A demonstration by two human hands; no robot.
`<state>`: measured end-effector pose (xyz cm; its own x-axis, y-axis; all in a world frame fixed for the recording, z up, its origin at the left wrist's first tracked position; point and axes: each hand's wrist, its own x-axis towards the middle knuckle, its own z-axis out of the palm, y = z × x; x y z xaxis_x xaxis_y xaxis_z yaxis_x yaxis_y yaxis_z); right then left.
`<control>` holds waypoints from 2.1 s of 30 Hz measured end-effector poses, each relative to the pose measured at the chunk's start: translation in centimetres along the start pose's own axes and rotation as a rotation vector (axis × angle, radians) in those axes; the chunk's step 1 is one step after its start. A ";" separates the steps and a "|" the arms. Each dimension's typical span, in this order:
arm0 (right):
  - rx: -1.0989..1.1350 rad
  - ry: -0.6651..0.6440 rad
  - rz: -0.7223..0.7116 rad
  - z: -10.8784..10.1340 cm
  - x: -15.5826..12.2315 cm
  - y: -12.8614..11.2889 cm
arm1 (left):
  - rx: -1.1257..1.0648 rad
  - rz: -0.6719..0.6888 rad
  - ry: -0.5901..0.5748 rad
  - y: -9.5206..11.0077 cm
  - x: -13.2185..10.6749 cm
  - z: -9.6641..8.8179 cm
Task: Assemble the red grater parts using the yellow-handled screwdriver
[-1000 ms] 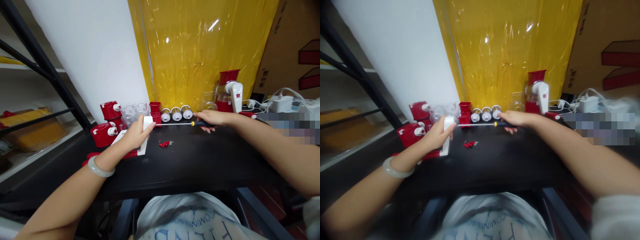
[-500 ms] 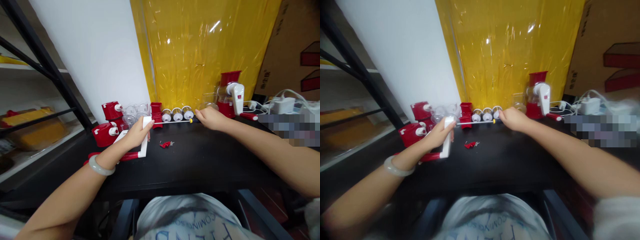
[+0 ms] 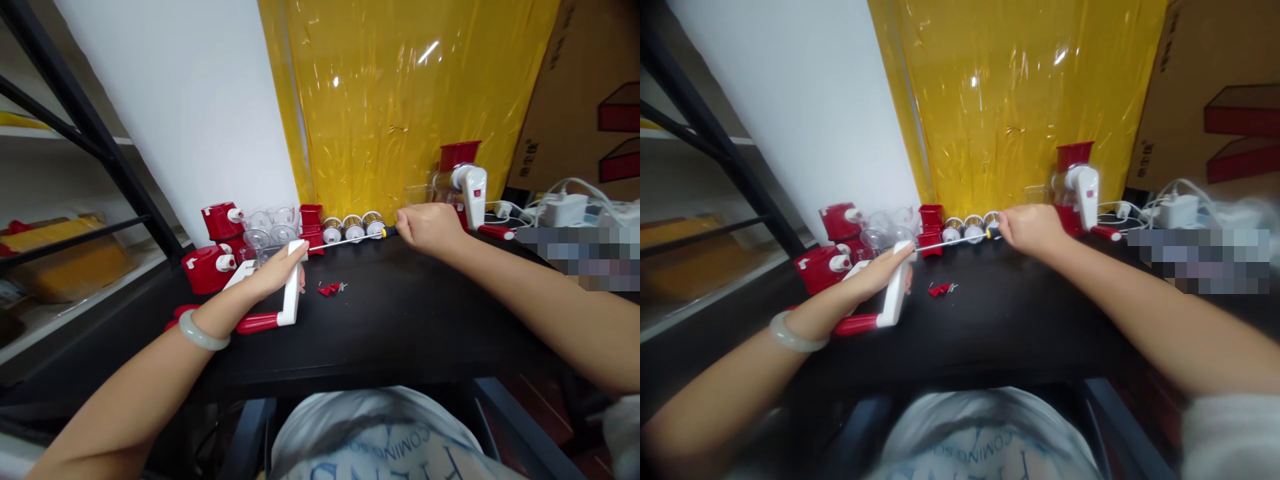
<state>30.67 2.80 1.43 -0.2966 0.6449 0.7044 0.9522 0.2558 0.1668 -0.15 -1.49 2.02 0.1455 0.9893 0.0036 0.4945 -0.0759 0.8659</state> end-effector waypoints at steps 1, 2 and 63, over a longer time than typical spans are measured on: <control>0.014 0.010 0.004 0.0 0.0 0.1 | -0.008 -0.018 -0.017 0.0 -0.1 0.1; 0.035 0.015 0.009 0.1 0.1 0.1 | -0.013 -0.030 -0.029 0.0 -0.1 0.2; 0.111 0.158 -0.051 -1.5 0.1 0.2 | -0.126 -0.081 -0.052 -0.1 -0.1 0.2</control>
<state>30.98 1.88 2.54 -0.3211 0.5102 0.7979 0.9197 0.3690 0.1341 -0.03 -1.58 1.87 0.1552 0.9836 -0.0923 0.3953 0.0238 0.9182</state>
